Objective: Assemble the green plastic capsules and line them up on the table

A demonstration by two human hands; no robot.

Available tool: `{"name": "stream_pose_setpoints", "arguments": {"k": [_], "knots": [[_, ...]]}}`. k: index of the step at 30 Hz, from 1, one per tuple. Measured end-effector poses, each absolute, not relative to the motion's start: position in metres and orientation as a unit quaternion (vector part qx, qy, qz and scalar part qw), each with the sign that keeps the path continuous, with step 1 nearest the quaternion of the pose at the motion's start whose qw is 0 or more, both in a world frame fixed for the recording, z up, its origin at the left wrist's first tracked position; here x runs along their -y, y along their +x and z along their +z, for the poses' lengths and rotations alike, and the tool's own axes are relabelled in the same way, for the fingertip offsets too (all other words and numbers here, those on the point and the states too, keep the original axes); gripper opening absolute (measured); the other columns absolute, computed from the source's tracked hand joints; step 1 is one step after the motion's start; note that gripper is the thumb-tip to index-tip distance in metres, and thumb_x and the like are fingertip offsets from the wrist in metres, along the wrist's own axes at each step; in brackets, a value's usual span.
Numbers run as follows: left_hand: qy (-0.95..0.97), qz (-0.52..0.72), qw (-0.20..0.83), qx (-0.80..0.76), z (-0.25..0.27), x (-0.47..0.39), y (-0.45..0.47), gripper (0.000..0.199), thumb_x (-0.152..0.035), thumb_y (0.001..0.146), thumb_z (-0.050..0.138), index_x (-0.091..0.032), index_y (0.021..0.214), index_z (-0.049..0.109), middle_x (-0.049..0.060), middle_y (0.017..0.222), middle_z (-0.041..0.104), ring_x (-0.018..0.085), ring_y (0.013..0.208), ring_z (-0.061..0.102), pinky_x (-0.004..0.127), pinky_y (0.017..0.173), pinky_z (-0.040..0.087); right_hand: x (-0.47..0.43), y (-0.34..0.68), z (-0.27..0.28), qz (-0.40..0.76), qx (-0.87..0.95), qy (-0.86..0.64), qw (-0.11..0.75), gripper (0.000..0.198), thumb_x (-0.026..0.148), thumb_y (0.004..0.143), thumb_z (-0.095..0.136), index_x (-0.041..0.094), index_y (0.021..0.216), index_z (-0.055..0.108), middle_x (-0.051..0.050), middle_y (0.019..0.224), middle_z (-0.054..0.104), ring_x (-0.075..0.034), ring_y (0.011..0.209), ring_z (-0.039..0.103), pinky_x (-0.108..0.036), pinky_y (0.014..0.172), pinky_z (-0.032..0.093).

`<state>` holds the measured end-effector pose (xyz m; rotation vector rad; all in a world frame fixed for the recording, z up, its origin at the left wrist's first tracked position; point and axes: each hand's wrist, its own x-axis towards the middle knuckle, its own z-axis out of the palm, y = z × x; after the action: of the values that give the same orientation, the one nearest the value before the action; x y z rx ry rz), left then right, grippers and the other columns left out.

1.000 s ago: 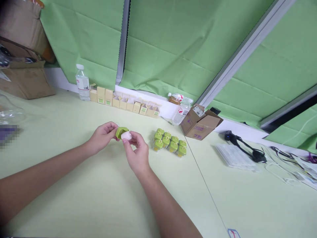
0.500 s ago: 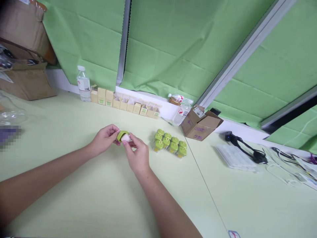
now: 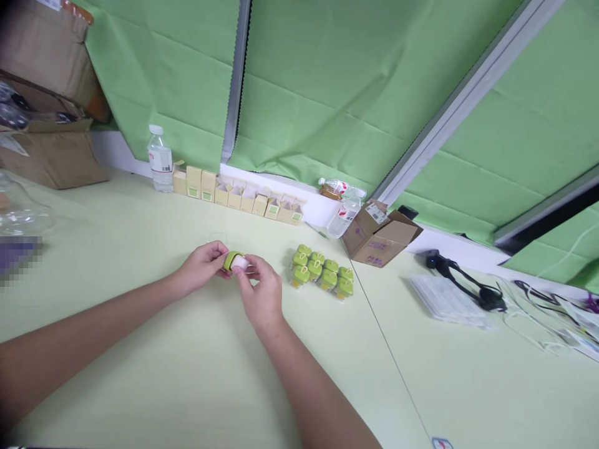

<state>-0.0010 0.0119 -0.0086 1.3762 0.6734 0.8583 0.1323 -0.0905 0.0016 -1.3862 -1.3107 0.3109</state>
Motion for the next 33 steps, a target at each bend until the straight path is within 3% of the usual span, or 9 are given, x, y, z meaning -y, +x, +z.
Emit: {"name": "stream_pose_setpoints", "arguments": {"k": [33], "knots": [[0.632,0.443,0.586,-0.247,-0.0166,-0.0083,-0.0028,0.029,-0.042,0.082,0.067,-0.019,0.084,0.051,-0.002,0.072,0.062,0.013,0.063,0.063,0.028,0.059,0.058,0.0969,0.1264,0.0111,0.137,0.58,-0.543,0.592,0.019,0.031,0.087,0.065,0.025,0.101,0.075,-0.004,0.098,0.072,-0.017,0.084,0.07,-0.033,0.081,0.064]]}}
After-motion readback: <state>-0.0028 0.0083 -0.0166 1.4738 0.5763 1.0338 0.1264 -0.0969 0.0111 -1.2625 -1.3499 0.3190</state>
